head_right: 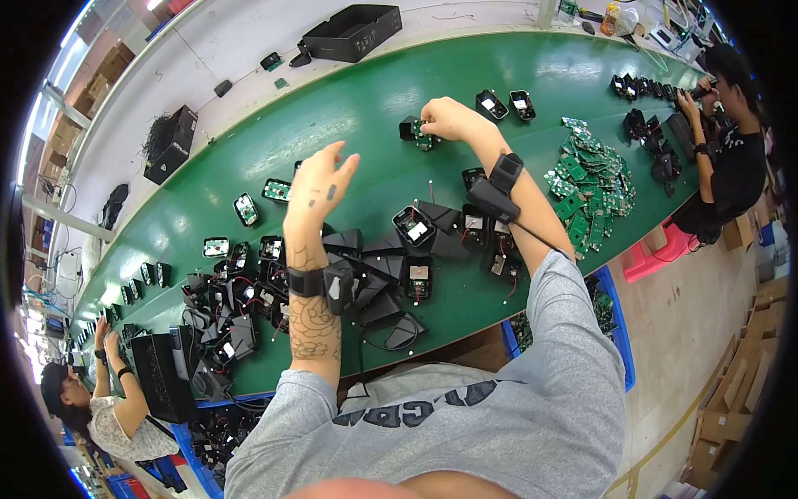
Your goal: Assembling electronic circuit boards into plastic housings on a production assembly line.
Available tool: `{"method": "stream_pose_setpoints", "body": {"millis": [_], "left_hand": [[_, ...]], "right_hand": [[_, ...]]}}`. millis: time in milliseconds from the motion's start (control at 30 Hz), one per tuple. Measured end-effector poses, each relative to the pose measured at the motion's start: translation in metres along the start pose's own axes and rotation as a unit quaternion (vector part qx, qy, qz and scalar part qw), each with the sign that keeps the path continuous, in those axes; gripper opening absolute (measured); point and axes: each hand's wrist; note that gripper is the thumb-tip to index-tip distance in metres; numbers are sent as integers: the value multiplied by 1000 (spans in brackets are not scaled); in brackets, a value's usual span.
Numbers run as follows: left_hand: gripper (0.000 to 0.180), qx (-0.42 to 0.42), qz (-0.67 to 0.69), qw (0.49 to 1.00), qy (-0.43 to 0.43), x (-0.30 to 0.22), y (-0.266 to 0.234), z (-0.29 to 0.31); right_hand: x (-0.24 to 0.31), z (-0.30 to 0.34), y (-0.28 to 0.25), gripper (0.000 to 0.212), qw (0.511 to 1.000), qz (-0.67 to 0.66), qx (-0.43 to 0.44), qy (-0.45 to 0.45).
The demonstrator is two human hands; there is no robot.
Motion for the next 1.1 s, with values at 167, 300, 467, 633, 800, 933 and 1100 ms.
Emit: {"method": "stream_pose_setpoints", "body": {"millis": [167,300,467,633,800,933,1100], "left_hand": [[54,159,-43,986,-12,-13,14,-2],[51,177,-59,982,17,-7,10,-13],[45,191,-41,980,22,2,9,-32],[39,120,27,992,22,18,12,-29],[51,130,573,809,26,18,-9,3],[51,119,741,651,113,3,-32,58],[53,-16,714,685,143,3,-51,112]], "right_hand": [[10,9,6,23,999,20,-33,5],[21,16,7,25,999,31,-39,-20],[26,12,8,26,996,64,-57,3],[51,23,-19,27,997,25,8,74],[126,68,-31,23,924,-370,19,92],[201,128,-24,27,808,-588,34,8],[225,168,-1,42,785,-617,-58,-19]]}}
Point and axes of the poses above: each hand's wrist, its own z-axis away from the middle knuckle, its own y-axis out of the palm, x = y × z
